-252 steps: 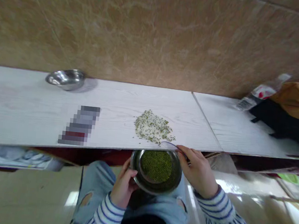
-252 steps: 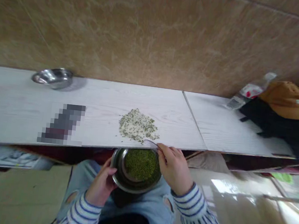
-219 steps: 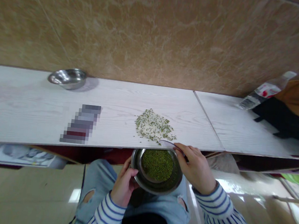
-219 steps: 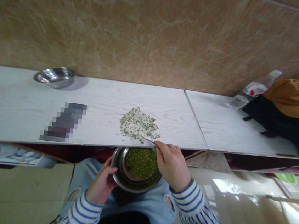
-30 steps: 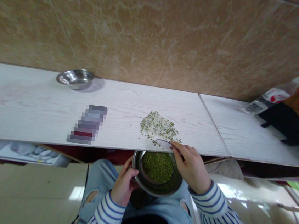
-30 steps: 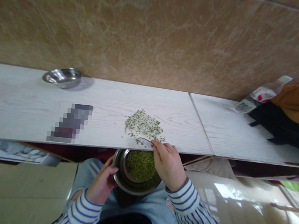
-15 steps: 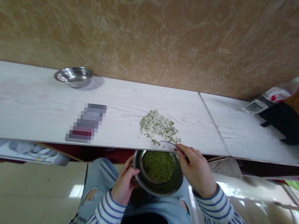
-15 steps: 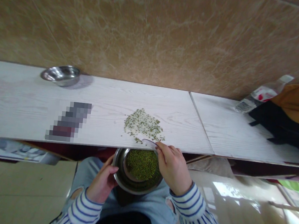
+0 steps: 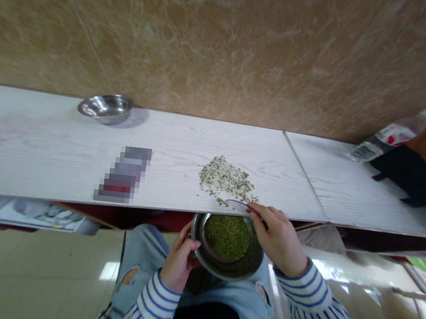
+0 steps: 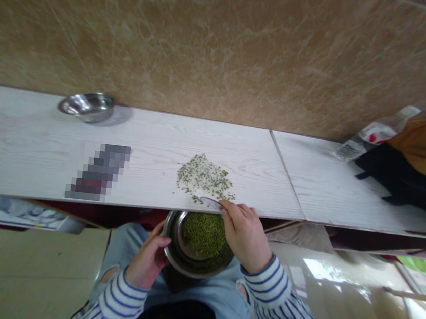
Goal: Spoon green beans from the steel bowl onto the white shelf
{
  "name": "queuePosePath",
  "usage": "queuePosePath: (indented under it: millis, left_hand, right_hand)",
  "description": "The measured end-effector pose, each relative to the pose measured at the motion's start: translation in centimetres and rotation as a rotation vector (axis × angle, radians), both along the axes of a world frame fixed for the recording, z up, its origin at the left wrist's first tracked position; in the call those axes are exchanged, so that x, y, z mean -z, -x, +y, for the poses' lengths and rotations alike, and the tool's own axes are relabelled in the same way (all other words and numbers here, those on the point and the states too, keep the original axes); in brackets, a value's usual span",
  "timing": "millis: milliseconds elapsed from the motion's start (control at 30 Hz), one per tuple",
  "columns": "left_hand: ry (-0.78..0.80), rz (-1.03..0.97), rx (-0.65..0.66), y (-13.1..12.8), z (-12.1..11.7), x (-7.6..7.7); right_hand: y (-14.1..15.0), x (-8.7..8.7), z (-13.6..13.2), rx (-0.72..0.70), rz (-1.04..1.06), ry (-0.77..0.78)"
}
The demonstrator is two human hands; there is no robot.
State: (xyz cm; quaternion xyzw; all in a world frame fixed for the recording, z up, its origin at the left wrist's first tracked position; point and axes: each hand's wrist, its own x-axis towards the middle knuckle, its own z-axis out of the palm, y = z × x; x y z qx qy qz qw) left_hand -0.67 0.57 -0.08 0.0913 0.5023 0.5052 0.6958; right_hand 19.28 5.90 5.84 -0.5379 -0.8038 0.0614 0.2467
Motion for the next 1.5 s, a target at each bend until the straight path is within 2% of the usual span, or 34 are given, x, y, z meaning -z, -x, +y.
queuePosePath:
  millis: [1500]
  left_hand:
    - [0.015, 0.002, -0.001, 0.32, 0.04, 0.16]
  right_hand:
    - [0.66, -0.24, 0.4, -0.012, 0.039, -0.008]
